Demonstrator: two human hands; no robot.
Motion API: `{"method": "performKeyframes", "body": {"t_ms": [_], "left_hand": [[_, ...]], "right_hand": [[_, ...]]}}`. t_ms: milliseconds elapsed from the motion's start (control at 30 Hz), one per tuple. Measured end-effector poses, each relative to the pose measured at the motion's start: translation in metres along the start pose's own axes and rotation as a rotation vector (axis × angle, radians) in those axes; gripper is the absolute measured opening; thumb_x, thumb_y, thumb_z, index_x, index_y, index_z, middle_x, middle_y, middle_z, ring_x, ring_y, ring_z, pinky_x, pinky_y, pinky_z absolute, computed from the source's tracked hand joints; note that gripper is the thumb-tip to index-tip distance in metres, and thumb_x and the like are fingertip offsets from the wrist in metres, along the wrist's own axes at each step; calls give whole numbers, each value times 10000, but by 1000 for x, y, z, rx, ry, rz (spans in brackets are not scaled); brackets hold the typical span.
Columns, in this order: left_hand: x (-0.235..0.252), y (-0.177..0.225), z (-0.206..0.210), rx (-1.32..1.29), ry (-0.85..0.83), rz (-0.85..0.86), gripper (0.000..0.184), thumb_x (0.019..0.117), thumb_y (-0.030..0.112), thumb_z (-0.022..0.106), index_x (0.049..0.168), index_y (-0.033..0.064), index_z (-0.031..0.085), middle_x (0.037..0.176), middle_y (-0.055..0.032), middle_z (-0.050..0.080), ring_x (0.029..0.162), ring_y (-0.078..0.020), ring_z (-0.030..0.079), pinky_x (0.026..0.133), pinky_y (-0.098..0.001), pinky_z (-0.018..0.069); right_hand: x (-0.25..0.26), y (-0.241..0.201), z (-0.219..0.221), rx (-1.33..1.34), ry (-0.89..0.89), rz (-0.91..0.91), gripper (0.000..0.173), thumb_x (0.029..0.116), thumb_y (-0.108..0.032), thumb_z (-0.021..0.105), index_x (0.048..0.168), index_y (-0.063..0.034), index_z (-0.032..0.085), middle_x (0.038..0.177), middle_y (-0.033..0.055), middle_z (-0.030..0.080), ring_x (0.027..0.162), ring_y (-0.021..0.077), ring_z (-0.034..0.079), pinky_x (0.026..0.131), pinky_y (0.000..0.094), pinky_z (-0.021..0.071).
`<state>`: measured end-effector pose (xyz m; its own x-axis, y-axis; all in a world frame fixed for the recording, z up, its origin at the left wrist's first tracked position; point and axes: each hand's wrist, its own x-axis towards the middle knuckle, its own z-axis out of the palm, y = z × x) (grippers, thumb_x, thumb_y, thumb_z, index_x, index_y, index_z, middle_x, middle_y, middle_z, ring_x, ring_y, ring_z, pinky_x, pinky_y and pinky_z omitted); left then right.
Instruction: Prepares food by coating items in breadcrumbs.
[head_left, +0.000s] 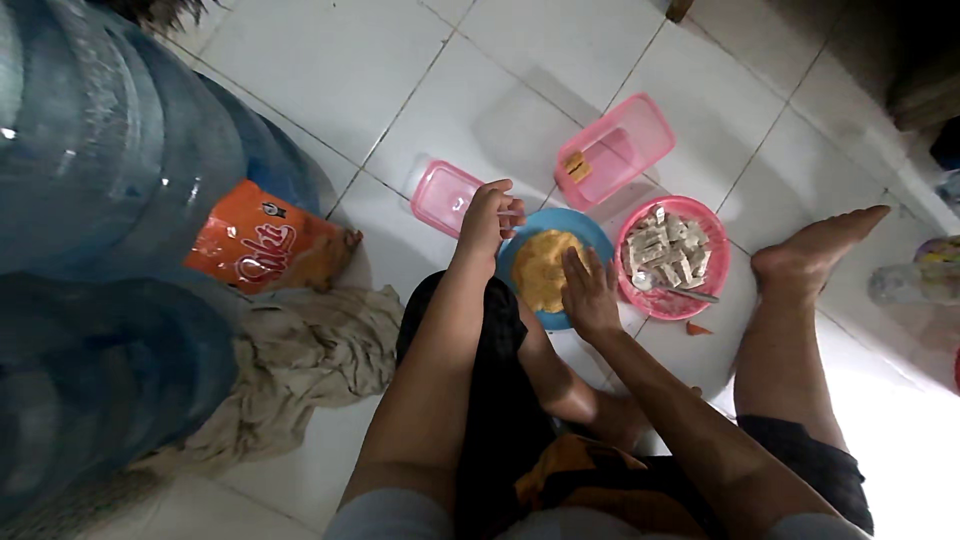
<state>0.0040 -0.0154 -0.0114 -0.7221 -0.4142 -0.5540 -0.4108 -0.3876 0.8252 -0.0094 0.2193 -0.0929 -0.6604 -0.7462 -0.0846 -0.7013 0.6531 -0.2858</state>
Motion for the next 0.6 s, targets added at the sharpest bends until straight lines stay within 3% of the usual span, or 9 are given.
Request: {"method": "performKeyframes", "body": {"t_ms": [67,133,233,400,500,600], "left_hand": [[0,-1,0,-4,-1,-4,424,1067,220,353,1449,84,476,1093,-58,676,837,-112,640,719,-264,503],[-1,0,1,-4,-2,-7,423,1072,226,350,1452,89,477,1113,-66,676,848,-117,645,727,-271,508],[0,-1,-1,4,8,-1,421,1079,232,340,1447,86,482,1116,-61,677,857,-123,647,740,-286,515],[2,-1,0,1,-2,-7,416,1084,226,336,1450,86,476,1129,-69,668,874,-132,646,767,-302,519],[1,1,0,-14,6,-17,410,1077,220,350,1442,90,483,1109,-66,672,855,-123,645,752,-286,517],[0,2,0,-14,6,-12,413,1079,219,348,1446,89,483,1127,-70,669,879,-130,647,762,-291,519]], "right_hand": [[8,-3,0,22,86,-14,459,1030,-163,557,1472,-38,562,1532,110,549,1442,432,446,1146,682,306],[17,-6,-2,36,67,-24,434,998,-117,623,1425,-40,610,1451,121,620,1387,438,499,1126,671,334],[25,-12,0,39,44,-36,422,927,-14,677,1344,-79,677,1212,143,735,1267,432,591,1096,667,365],[29,-14,-4,43,12,-62,232,868,0,709,1090,-57,744,1079,180,708,1138,424,623,994,653,437],[29,-13,-14,132,27,7,234,858,19,703,1086,-30,727,1070,203,714,1075,425,658,955,656,457],[30,-9,-36,302,-19,177,326,890,-17,696,1215,-2,675,1116,242,697,1081,449,650,957,648,475]]}}
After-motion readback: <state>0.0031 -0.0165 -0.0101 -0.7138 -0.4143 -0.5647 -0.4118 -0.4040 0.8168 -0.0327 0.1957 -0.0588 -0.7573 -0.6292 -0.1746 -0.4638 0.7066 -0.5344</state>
